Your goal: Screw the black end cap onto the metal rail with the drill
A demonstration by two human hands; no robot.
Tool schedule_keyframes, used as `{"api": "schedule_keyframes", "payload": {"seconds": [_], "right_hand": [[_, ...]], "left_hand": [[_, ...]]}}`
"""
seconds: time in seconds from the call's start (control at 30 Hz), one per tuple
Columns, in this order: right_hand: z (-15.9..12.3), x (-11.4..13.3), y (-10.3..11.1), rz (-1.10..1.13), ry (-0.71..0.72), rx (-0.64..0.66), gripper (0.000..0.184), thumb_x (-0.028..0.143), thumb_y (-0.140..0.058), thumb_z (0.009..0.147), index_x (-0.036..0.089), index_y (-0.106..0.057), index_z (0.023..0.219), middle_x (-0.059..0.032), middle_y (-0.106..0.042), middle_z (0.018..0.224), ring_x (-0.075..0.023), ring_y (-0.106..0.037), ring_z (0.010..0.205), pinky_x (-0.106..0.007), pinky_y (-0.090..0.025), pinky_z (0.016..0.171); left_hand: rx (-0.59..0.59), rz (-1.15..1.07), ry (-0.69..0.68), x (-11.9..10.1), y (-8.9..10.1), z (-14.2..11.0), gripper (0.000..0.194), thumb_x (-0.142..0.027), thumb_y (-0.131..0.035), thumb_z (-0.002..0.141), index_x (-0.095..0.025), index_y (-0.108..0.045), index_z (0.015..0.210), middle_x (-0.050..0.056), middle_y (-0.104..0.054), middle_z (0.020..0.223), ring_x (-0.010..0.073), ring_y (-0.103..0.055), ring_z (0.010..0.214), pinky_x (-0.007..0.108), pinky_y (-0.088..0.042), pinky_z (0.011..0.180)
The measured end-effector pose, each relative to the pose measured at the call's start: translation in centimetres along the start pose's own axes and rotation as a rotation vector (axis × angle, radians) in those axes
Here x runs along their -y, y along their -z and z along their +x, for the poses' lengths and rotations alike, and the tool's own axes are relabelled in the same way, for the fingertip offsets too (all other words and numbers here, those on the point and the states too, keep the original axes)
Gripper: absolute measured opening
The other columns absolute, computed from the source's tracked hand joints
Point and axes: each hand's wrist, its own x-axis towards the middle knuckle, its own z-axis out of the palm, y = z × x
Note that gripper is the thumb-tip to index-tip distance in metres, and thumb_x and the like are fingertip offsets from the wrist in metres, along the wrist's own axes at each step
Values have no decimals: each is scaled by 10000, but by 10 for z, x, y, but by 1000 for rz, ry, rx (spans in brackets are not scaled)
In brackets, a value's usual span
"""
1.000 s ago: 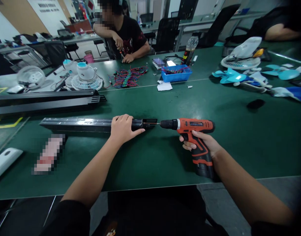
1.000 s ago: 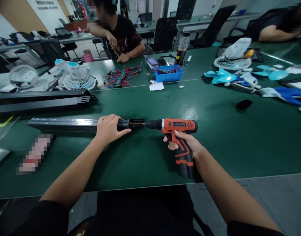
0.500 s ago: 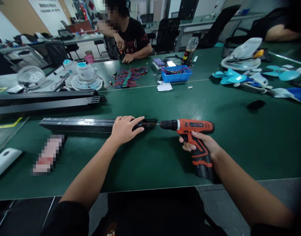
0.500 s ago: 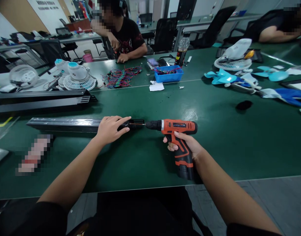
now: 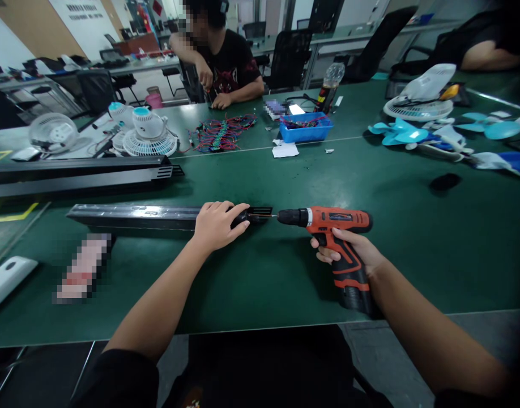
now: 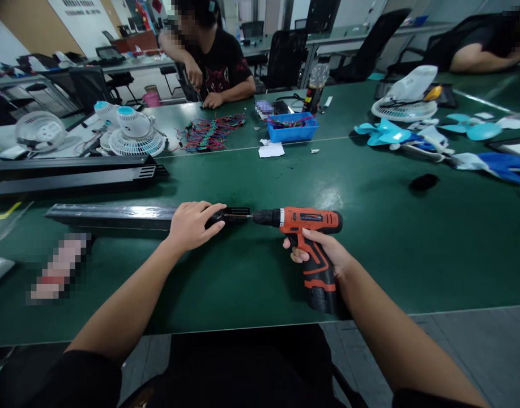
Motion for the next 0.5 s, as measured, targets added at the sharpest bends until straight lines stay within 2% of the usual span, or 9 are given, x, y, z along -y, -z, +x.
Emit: {"api": "schedule_keyframes", "payload": {"seconds": [0.13, 0.27, 0.5], "right_hand": [[0, 1, -2, -5, 10, 15, 278, 419, -709, 918, 154, -731, 999, -58, -673, 755, -117, -388, 513, -319, -462, 550], [0, 1, -3, -1, 9, 14, 274, 419, -708, 914, 157, -732, 989, -67, -696, 795, -111, -385, 509, -315, -461, 544], [-1, 3, -4, 0, -10, 24, 298, 435, -729, 903, 147, -736, 977, -54, -673, 726, -123, -412, 521, -314, -467, 552]], "left_hand": [[-42, 23, -14, 0, -2, -1, 457, -570, -480, 1037, -327, -662, 1378, 57, -756, 1127, 283, -691, 1013, 446, -438, 930], [-71, 50, -37, 1, -4, -2, 515, -650, -488, 1018, -318, -665, 1370, 72, -757, 1114, 293, -694, 1002, 446, -446, 911], [-121, 77, -54, 2, -9, -2, 491, -617, -482, 1031, -307, -688, 1351, 74, -766, 1112, 294, -701, 996, 448, -460, 903]]}}
